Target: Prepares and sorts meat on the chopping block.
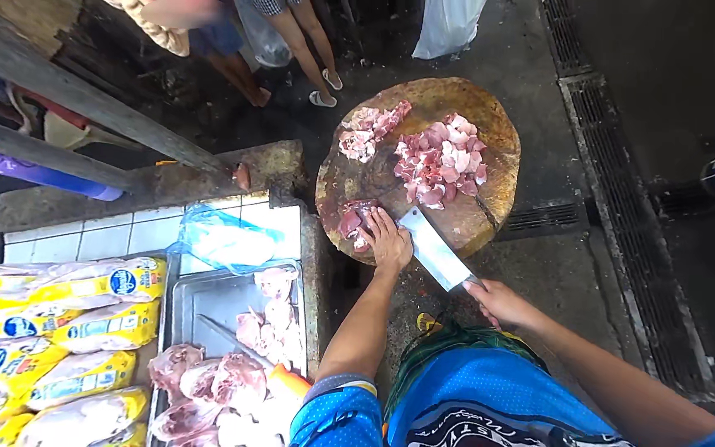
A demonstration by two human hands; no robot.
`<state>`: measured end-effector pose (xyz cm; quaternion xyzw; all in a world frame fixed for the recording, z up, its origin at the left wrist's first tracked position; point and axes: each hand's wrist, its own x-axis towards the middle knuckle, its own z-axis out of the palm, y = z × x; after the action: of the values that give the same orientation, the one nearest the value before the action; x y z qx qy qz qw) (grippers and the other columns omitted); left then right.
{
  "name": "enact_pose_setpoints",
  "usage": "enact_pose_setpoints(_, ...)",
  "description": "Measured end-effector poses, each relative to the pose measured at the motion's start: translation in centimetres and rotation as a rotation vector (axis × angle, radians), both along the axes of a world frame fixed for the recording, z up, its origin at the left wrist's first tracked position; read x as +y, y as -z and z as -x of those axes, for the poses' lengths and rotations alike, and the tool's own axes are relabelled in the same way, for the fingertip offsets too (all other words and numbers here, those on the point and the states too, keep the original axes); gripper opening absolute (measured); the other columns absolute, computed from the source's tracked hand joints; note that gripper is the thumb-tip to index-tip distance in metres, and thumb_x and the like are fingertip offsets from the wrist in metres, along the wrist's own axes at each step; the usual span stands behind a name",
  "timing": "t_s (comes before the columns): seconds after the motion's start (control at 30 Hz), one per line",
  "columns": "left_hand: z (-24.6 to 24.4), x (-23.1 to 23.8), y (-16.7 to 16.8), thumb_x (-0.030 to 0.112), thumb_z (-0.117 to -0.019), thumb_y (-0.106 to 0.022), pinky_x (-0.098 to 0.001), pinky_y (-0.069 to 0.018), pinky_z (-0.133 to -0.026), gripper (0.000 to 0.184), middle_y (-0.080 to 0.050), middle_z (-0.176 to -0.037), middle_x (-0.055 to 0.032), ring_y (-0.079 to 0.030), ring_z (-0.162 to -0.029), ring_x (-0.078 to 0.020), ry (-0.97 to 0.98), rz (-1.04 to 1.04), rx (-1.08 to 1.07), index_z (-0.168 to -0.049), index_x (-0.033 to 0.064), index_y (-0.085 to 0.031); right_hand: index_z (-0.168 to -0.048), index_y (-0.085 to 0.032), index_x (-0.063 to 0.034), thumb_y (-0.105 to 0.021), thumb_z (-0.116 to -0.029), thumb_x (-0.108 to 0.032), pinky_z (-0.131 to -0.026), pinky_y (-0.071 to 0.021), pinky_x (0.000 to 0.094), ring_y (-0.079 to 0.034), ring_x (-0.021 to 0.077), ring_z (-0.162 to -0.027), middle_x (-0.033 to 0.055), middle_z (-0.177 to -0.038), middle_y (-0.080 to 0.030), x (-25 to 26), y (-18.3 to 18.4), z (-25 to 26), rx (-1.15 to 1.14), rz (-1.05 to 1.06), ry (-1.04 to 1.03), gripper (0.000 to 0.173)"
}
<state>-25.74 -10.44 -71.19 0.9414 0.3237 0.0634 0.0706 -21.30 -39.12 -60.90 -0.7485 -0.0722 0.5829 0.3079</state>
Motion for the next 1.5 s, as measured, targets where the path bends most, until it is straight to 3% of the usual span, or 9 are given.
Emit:
enact_pose_setpoints(0.2,5.2,0.4,-1.8,0.046,-0.1033,-0.04,-0.0693,0.0016,-0.122,0.082,-0.007,-0.171,-0.025,0.0,-0.159,-0.0417,-0.09,0.081,-0.12,-0.163,-0.0022,-0.012,-0.116,-0.06,-0.0088,-0.042,-0.1061,-0.059,-0.052,-0.0505,0.0347,-0.053,0.0168,-0.052,0.0054,-0.069,-0.054,-4.9,-3.4,0.7,-0.066,0.031,-0.05,0.054)
enact_pose_setpoints(0.33,6.5,-1.1,-5.4,0.019,-0.0944,-0.061,-0.0583,-0.0473,-0.104,0.054,-0.058,-0.138,-0.0208,-0.056,-0.128,-0.0381,-0.315,0.304,-0.268,-0.145,0.0021,-0.051,-0.117,-0.061,-0.0093,-0.043,-0.1053,-0.06,-0.059,-0.0532,0.0406,-0.058,0.0204,-0.059,0.0075,-0.073,-0.058,-5.2,-2.9,1.7,-0.162,0.017,-0.012,0.055)
enact_pose_setpoints(0.4,5.7,-1.2,-6.4,0.024,-0.0997,-0.057,-0.0577,-0.0552,-0.09,0.038,-0.069,-0.114,-0.0177,-0.068,-0.104,-0.0342,-0.435,0.515,-0.288,-0.131,0.0043,-0.059,-0.119,-0.061,-0.0099,-0.045,-0.1049,-0.059,-0.064,-0.0548,0.0445,-0.061,0.0228,-0.063,0.0086,-0.076,-0.06,-4.1,-2.5,2.1,-0.199,-0.002,-0.012,0.054)
enact_pose_setpoints(0.57,4.6,-1.2,-7.0,0.031,-0.0963,-0.064,-0.0599,-0.0552,-0.075,0.029,-0.071,-0.091,-0.0161,-0.069,-0.084,-0.0347,-0.397,0.648,-0.197,-0.111,0.0066,-0.068,-0.122,-0.059,-0.011,-0.045,-0.1059,-0.057,-0.055,-0.0536,0.0361,-0.057,0.0178,-0.055,0.0059,-0.073,-0.057,-0.2,-3.4,2.6,-0.152,-0.018,0.012,0.051)
enact_pose_setpoints(0.97,5.2,-0.2,-6.4,0.027,-0.0928,-0.072,-0.0578,-0.0553,-0.077,0.024,-0.072,-0.091,-0.0156,-0.07,-0.085,-0.0336,-0.454,0.746,-0.158,-0.104,0.0062,-0.071,-0.122,-0.057,-0.0101,-0.044,-0.1062,-0.058,-0.053,-0.054,0.0342,-0.058,0.0171,-0.053,0.0061,-0.074,-0.057,3.0,-3.6,2.8,-0.14,0.042,-0.03,0.052)
enact_pose_setpoints(1.13,5.0,-0.1,-6.5,0.03,-0.0939,-0.069,-0.0597,-0.0553,-0.079,0.025,-0.073,-0.093,-0.0151,-0.07,-0.088,-0.0347,-0.475,0.769,-0.108,-0.105,0.0078,-0.072,-0.133,-0.053,-0.0065,-0.035,-0.1065,-0.061,-0.09,-0.0535,0.0557,-0.068,0.0353,-0.103,0.0191,-0.107,-0.068,5.2,-4.6,4.0,-0.399,0.179,-0.242,0.063)
enact_pose_setpoints(1.23,4.6,0.0,-6.9,0.03,-0.0933,-0.069,-0.0591,-0.0554,-0.08,0.024,-0.074,-0.091,-0.014,-0.071,-0.089,-0.0339,-0.473,0.762,-0.072,-0.101,0.0082,-0.073,-0.137,-0.05,-0.0052,-0.034,-0.108,-0.058,-0.096,-0.0529,0.0541,-0.067,0.036,-0.112,0.0195,-0.111,-0.069,7.4,-4.5,4.1,-0.472,0.188,-0.293,0.062)
enact_pose_setpoints(1.37,4.5,0.1,-7.2,0.031,-0.0919,-0.07,-0.0589,-0.0553,-0.079,0.023,-0.073,-0.091,-0.0141,-0.071,-0.089,-0.0333,-0.482,0.761,-0.05,-0.1,0.0091,-0.073,-0.133,-0.052,-0.0046,-0.037,-0.1078,-0.057,-0.095,-0.0529,0.0537,-0.068,0.0351,-0.11,0.0195,-0.111,-0.069,10.0,-3.6,2.6,-0.482,0.131,-0.28,0.06)
enact_pose_setpoints(1.5,4.6,0.3,-7.4,0.034,-0.1001,-0.058,-0.058,-0.0542,-0.081,0.031,-0.072,-0.091,-0.0147,-0.07,-0.089,-0.0321,-0.477,0.823,-0.118,-0.1,0.0068,-0.073,-0.124,-0.059,-0.0072,-0.043,-0.1057,-0.059,-0.074,-0.0573,0.0482,-0.068,0.027,-0.076,0.0131,-0.09,-0.065,7.9,-2.8,0.8,-0.423,-0.009,-0.09,0.057)
